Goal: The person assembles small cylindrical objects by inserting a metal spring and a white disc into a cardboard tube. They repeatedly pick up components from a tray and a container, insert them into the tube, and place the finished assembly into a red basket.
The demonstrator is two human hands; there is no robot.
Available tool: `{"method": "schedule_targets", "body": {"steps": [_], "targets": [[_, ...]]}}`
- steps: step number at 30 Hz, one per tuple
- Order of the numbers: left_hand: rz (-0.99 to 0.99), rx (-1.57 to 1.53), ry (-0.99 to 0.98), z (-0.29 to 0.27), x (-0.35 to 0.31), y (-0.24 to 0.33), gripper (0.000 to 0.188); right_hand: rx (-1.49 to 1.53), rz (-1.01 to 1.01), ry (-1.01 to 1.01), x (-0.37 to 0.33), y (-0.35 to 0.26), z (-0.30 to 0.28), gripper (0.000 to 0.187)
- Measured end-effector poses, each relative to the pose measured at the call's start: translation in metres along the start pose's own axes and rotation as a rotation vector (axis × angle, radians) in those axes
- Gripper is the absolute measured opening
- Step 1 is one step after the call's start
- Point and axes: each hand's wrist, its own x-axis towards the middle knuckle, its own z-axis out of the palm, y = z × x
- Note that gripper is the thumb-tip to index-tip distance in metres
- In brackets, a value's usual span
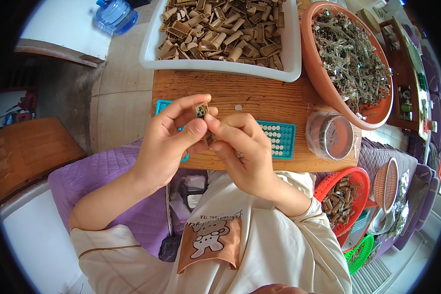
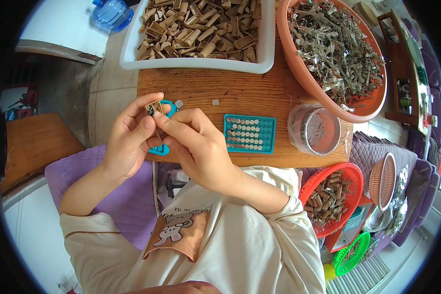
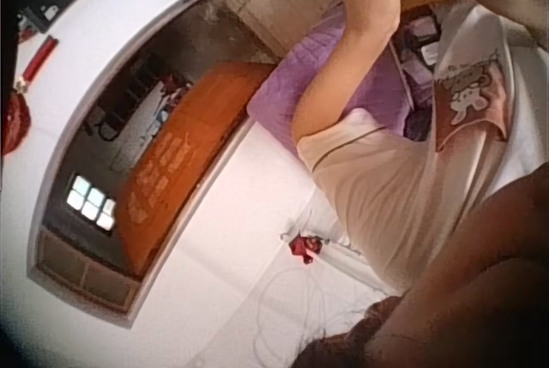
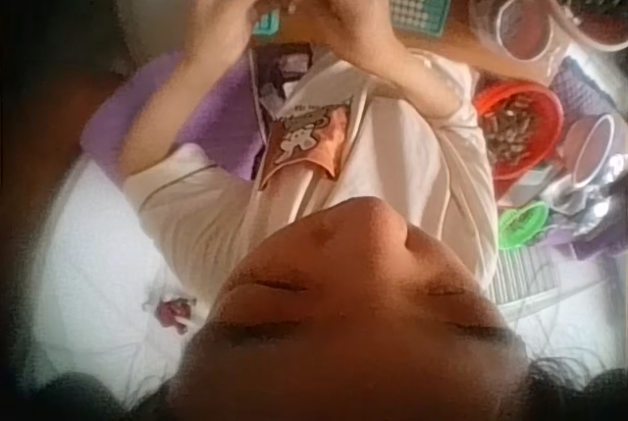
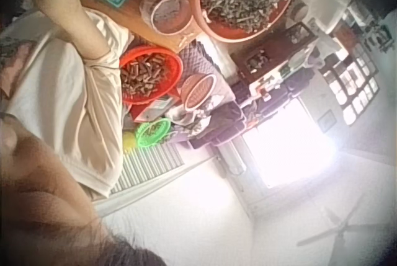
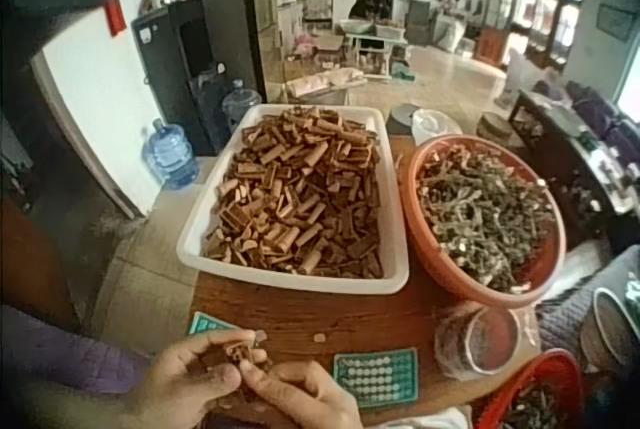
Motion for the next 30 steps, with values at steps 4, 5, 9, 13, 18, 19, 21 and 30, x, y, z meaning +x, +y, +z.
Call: {"method": "schedule_targets", "body": {"steps": [4,5,9,13,18,19,21,30], "targets": [[-0.096,-0.157,0.024,0.001,0.001,0.003,0.034,-0.031,-0.01,-0.047,-0.001,0.003,0.008,0.044],[-0.115,-0.169,0.029,0.0,0.002,0.003,0.033,-0.04,0.0,-0.051,-0.001,0.003,0.01,0.044],[-0.142,-0.139,0.021,-0.005,0.004,0.003,0.036,-0.027,0.018,-0.041,-0.002,0.01,0.012,0.047],[-0.061,0.06,0.016,0.0,0.0,0.002,0.036,-0.023,0.05,-0.013,-0.003,0.008,0.011,0.048],[0.023,0.164,0.042,0.003,-0.001,0.001,0.029,-0.128,-0.095,-0.009,-0.007,0.016,0.013,0.046],[0.032,0.175,0.036,0.003,-0.001,0.001,0.028,-0.124,-0.093,0.002,-0.008,0.016,0.015,0.045],[0.023,0.173,0.052,0.003,-0.001,0.0,0.027,-0.114,-0.079,0.012,-0.009,0.016,0.016,0.043],[-0.021,0.145,0.088,0.0,0.001,0.001,0.027,0.012,0.073,0.101,-0.01,0.016,0.017,0.028]]}}
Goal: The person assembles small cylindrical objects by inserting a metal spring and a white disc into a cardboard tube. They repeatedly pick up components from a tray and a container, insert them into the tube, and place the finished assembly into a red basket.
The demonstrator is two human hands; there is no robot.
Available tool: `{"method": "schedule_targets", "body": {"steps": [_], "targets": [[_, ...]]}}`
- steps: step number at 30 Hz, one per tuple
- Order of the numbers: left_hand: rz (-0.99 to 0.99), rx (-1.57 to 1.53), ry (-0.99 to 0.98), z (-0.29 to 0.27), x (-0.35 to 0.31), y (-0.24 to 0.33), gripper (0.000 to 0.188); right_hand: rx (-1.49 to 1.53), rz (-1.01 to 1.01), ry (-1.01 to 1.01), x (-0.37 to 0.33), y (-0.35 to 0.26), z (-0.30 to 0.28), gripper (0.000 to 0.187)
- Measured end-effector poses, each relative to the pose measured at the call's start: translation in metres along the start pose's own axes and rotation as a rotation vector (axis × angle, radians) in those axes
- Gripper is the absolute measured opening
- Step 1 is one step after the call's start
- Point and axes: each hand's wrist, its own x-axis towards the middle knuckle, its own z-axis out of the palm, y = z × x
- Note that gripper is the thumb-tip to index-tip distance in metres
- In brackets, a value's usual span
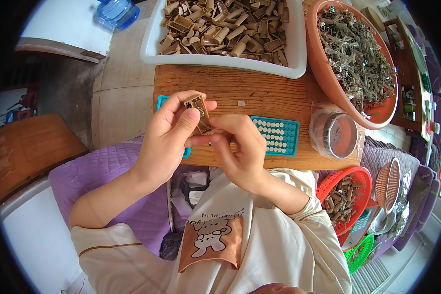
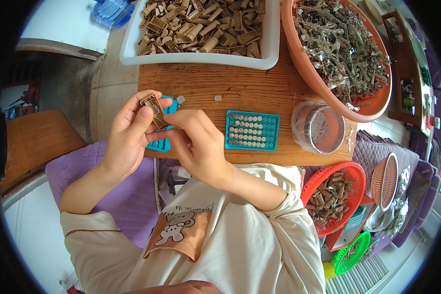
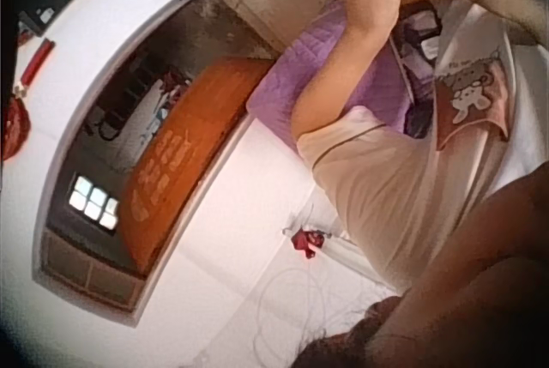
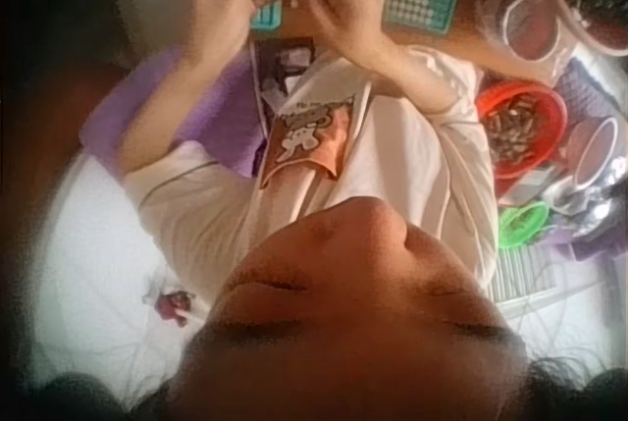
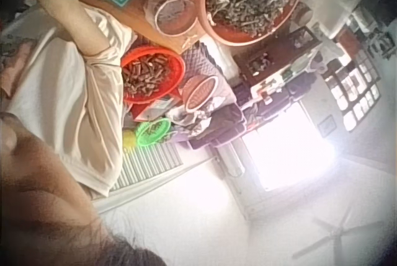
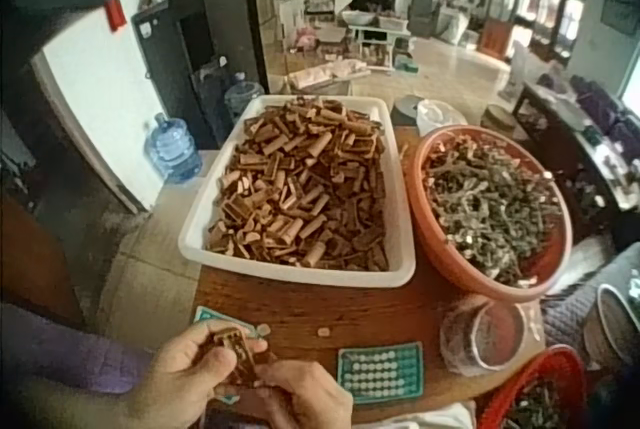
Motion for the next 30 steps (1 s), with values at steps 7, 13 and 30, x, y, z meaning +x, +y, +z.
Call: {"method": "schedule_targets", "body": {"steps": [7,13,30], "targets": [[0.098,0.027,0.005,0.001,-0.003,-0.003,0.032,0.347,0.242,0.2,-0.01,0.002,0.008,0.014],[0.163,0.027,-0.006,0.004,-0.005,-0.003,0.033,0.449,0.204,0.262,-0.008,-0.006,0.008,0.012],[-0.007,-0.401,-0.097,-0.006,0.002,-0.005,0.028,0.616,0.454,0.008,-0.007,-0.004,0.011,0.039]]}}
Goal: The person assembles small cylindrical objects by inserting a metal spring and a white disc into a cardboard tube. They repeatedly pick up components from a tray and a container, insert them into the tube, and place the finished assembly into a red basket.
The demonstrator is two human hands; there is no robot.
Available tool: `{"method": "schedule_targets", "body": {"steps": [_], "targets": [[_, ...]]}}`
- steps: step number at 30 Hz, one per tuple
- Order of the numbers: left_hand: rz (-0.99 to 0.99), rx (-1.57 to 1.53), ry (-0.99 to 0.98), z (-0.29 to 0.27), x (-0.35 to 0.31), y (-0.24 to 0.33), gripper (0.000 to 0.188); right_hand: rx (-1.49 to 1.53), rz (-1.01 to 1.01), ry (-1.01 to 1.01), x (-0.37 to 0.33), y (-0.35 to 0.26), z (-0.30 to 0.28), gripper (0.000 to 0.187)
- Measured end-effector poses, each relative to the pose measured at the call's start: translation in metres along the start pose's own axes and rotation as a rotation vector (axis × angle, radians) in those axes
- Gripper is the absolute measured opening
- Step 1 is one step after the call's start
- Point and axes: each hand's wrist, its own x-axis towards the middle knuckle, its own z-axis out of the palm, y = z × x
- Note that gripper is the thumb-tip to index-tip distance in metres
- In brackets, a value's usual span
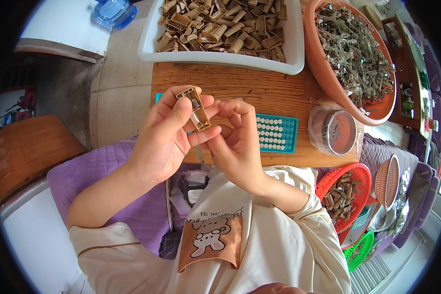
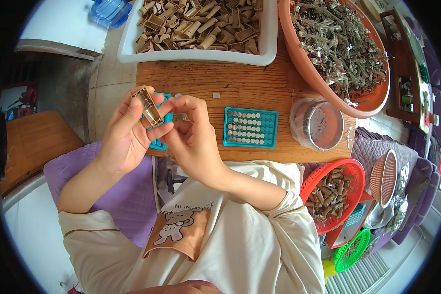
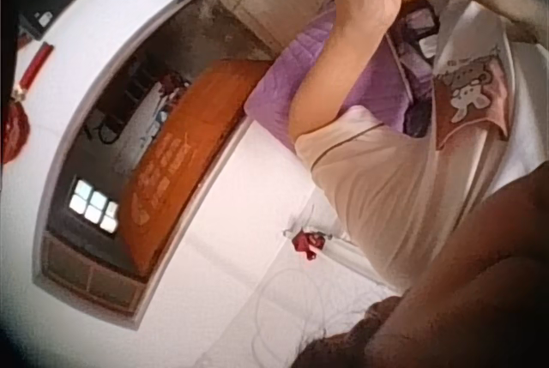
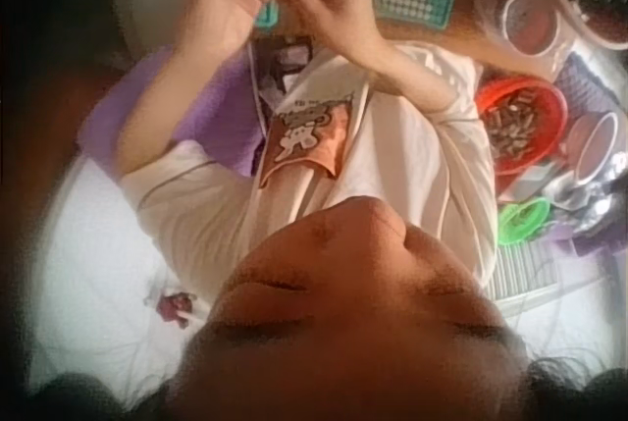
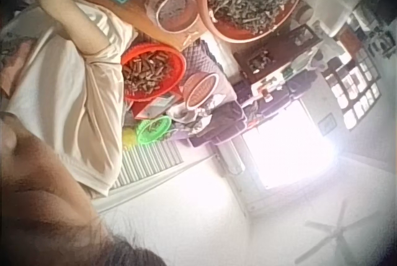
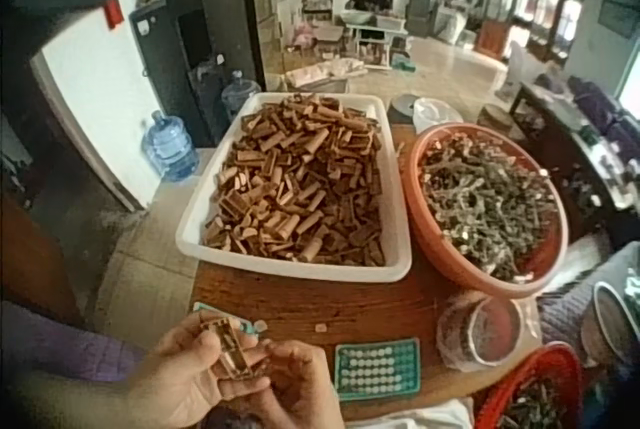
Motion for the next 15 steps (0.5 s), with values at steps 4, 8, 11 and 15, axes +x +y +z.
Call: {"method": "schedule_targets", "body": {"steps": [4,8,11,15], "targets": [[-0.017,0.027,-0.058,-0.001,0.001,0.0,0.027,-0.074,-0.063,-0.023,0.007,0.0,-0.007,0.052],[0.045,0.205,-0.045,0.004,-0.004,-0.003,0.027,0.101,-0.11,-0.066,0.008,-0.01,-0.009,0.047],[0.085,0.362,-0.039,-0.001,-0.004,-0.01,0.025,-0.093,-0.039,-0.093,0.009,-0.004,-0.011,0.035],[0.184,0.602,-0.049,-0.001,-0.007,-0.019,0.019,-0.368,-0.212,0.016,0.011,0.005,-0.007,0.025]]}}
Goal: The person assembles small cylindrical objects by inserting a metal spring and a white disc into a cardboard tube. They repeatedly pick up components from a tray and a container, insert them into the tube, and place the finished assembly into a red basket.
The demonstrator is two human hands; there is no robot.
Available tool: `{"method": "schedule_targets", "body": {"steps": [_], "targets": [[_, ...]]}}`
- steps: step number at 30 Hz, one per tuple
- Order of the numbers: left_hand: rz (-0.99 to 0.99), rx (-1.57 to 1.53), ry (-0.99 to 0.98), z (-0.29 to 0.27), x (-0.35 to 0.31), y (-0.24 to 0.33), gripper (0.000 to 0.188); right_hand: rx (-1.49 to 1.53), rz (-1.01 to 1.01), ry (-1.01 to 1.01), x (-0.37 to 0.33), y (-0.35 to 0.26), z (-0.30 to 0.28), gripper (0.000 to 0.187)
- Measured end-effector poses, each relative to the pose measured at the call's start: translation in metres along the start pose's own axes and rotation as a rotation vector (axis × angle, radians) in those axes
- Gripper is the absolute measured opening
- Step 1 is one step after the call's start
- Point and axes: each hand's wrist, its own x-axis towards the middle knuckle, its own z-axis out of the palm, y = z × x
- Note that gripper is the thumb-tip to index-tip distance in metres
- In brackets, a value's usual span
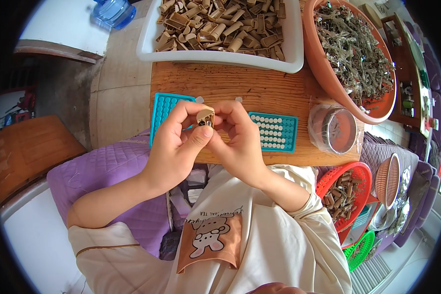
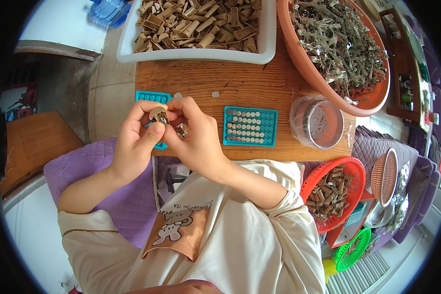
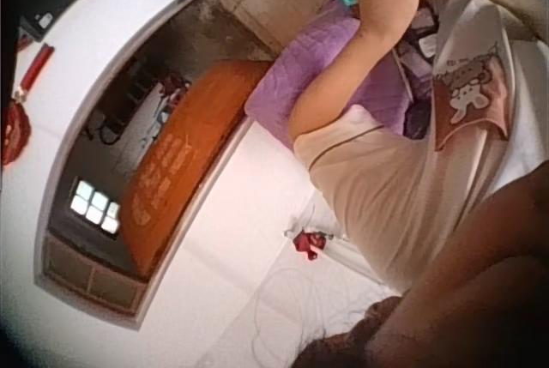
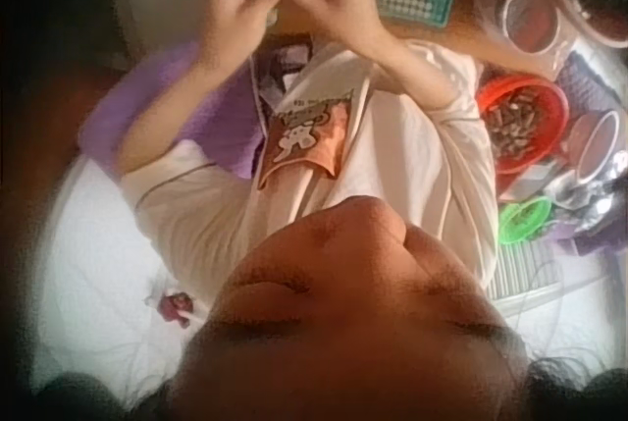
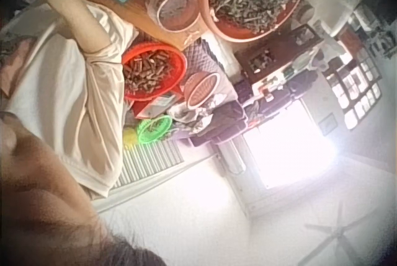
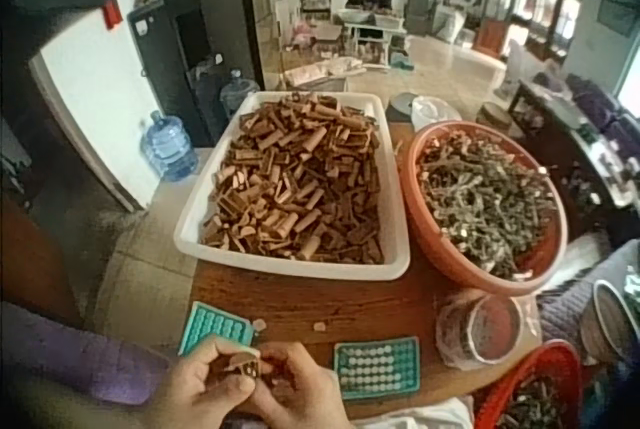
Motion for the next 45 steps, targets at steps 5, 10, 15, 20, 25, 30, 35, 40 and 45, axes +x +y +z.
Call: {"method": "schedule_targets", "body": {"steps": [5,10,15,20,25,30,35,40,45], "targets": [[-0.123,0.095,-0.054,0.003,0.0,0.0,0.019,-0.068,0.173,-0.209,0.0,0.002,-0.015,0.025],[-0.393,0.033,-0.22,0.003,0.003,0.013,0.026,-0.255,0.13,-0.339,-0.009,0.01,-0.07,0.023],[-0.574,-0.069,-0.27,0.005,0.001,0.011,0.034,-0.802,0.178,-0.017,-0.041,0.033,-0.14,0.021],[-0.759,-0.185,-0.328,0.009,-0.001,0.009,0.034,-0.96,0.192,0.044,-0.066,0.053,-0.151,0.018],[-0.754,-0.18,-0.334,0.008,-0.001,0.009,0.035,-1.145,0.001,-0.009,-0.068,0.054,-0.143,0.016],[-0.724,-0.205,-0.331,0.008,-0.002,0.014,0.037,-1.147,0.009,-0.028,-0.067,0.055,-0.14,0.014],[-0.651,-0.218,-0.336,0.009,-0.005,0.01,0.038,-0.644,-0.026,0.215,-0.063,0.029,-0.109,0.019],[-0.564,-0.128,-0.397,0.012,-0.007,0.01,0.036,-0.387,-0.345,0.107,-0.057,-0.014,-0.058,0.025],[-0.54,-0.087,-0.346,0.013,-0.01,0.005,0.03,-0.438,-0.56,0.021,-0.048,-0.003,-0.035,0.031]]}}
